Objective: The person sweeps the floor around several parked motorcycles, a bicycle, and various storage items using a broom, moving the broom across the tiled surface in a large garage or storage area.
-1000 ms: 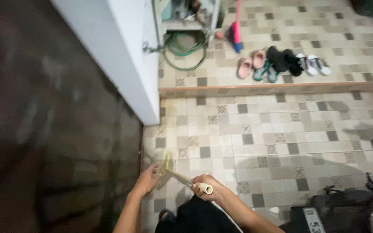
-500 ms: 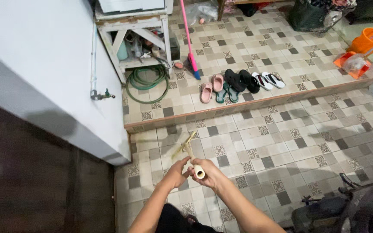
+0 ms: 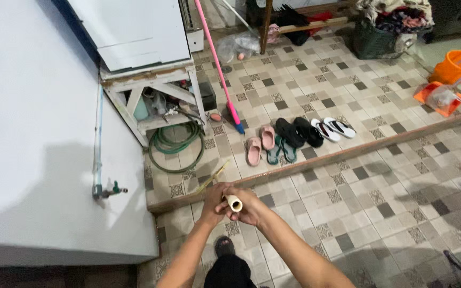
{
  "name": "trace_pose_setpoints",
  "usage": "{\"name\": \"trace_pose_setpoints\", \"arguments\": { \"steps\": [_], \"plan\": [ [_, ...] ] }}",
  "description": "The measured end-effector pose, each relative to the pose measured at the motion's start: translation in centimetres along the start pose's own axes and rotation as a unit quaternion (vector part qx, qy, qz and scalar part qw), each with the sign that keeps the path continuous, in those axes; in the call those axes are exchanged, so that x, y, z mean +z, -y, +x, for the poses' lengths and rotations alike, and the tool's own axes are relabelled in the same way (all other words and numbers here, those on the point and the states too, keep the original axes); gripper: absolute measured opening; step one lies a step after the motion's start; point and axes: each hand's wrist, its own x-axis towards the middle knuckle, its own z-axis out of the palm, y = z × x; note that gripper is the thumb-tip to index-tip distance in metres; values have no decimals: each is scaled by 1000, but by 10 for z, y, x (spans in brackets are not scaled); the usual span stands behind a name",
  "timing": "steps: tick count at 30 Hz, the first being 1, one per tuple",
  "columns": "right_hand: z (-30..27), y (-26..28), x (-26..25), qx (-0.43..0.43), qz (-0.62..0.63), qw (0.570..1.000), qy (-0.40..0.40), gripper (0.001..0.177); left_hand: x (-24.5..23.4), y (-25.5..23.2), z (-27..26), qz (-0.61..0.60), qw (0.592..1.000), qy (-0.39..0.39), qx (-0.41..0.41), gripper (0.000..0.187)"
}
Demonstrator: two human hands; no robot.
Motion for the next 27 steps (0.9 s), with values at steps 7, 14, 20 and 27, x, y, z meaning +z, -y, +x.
{"name": "trace_pose_setpoints", "arguments": {
  "steps": [7,14,20,27],
  "plan": [
    [96,119,19,-46,-152,987,-23,39,-27,45,116,-691,712,118,37,53],
    [204,209,20,-199,-280,937,67,30,-64,86,251,-26,977,26,-210,32],
    [287,296,46,-218,-371,899,79,25,-87,118,322,81,965,-11,-250,32],
    [369,355,88,-212,-484,831,177,31,-131,126,352,-32,928,-221,-298,43]
  ]
}}
